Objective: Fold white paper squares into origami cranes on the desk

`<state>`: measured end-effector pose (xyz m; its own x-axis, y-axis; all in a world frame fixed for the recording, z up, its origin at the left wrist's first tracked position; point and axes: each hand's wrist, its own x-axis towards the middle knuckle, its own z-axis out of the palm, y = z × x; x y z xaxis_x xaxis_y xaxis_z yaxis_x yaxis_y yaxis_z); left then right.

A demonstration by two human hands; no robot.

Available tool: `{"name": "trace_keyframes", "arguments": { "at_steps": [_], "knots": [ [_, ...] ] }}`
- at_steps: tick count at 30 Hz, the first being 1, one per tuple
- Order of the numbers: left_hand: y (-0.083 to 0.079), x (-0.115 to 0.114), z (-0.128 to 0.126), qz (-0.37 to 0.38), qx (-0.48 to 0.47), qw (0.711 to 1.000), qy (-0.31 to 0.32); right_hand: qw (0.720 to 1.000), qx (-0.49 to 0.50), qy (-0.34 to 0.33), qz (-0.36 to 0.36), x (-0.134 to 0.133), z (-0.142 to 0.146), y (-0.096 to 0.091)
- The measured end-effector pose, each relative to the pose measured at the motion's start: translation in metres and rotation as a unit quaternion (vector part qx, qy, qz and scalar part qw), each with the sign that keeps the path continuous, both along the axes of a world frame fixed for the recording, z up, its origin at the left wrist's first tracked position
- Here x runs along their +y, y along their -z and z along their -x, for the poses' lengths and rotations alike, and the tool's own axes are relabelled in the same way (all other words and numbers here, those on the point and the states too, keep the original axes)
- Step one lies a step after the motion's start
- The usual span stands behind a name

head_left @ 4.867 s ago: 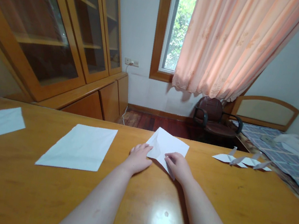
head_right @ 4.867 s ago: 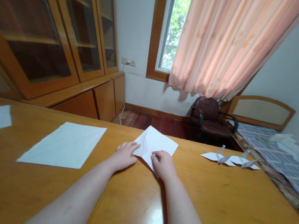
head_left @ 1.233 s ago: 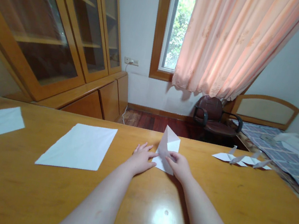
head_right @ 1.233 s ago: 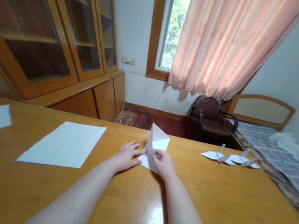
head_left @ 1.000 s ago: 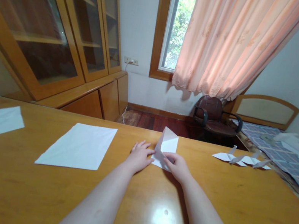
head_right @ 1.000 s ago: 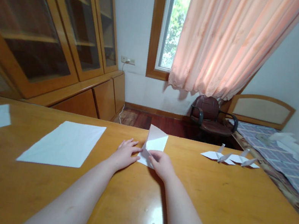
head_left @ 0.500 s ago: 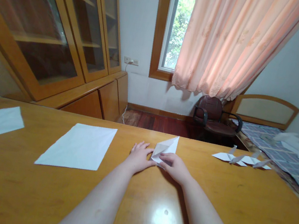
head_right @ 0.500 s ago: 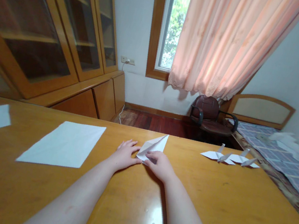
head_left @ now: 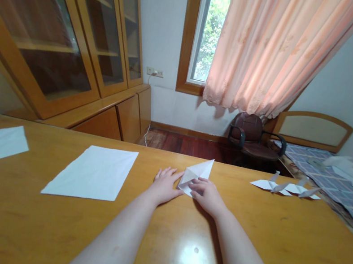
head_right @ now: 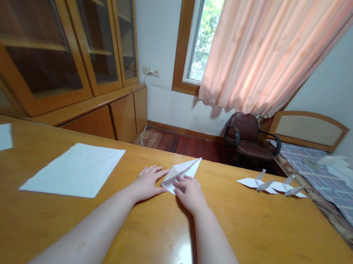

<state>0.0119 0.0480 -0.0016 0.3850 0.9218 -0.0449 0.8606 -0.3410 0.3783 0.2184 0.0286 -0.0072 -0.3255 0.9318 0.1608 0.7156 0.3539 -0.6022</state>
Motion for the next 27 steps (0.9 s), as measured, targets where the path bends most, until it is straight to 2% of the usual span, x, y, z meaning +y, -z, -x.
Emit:
{"name": "trace_keyframes", "arguments": {
  "at_steps": [5, 9, 14, 16, 20, 22, 27],
  "knots": [
    [0.0007, -0.0001, -0.0004, -0.006, 0.003, 1.000, -0.004, 0.999, -0.007, -0.031, 0.005, -0.0003, 0.0022, -0.0054],
    [0.0008, -0.0002, -0.0005, -0.007, 0.004, 1.000, -0.005, 0.999, -0.021, -0.025, 0.002, 0.0001, 0.0034, -0.0057],
    [-0.0001, -0.0007, -0.0001, -0.002, 0.010, 1.000, -0.008, 0.999, 0.027, -0.011, 0.014, -0.0002, 0.0052, -0.0051],
    [0.0004, -0.0007, -0.0001, -0.002, 0.008, 1.000, -0.009, 0.999, 0.050, 0.007, 0.015, -0.0005, 0.0052, -0.0050],
    [0.0019, -0.0006, -0.0003, -0.001, -0.001, 1.000, -0.005, 0.990, 0.102, 0.097, 0.029, 0.0001, 0.0006, -0.0039],
    [0.0018, -0.0008, -0.0004, 0.001, -0.002, 1.000, -0.004, 0.987, 0.104, 0.118, 0.038, 0.0011, -0.0024, -0.0020],
    [-0.0007, -0.0008, -0.0009, -0.002, -0.012, 1.000, -0.005, 0.994, 0.064, 0.079, 0.039, 0.0020, -0.0028, 0.0014]
  ]
}}
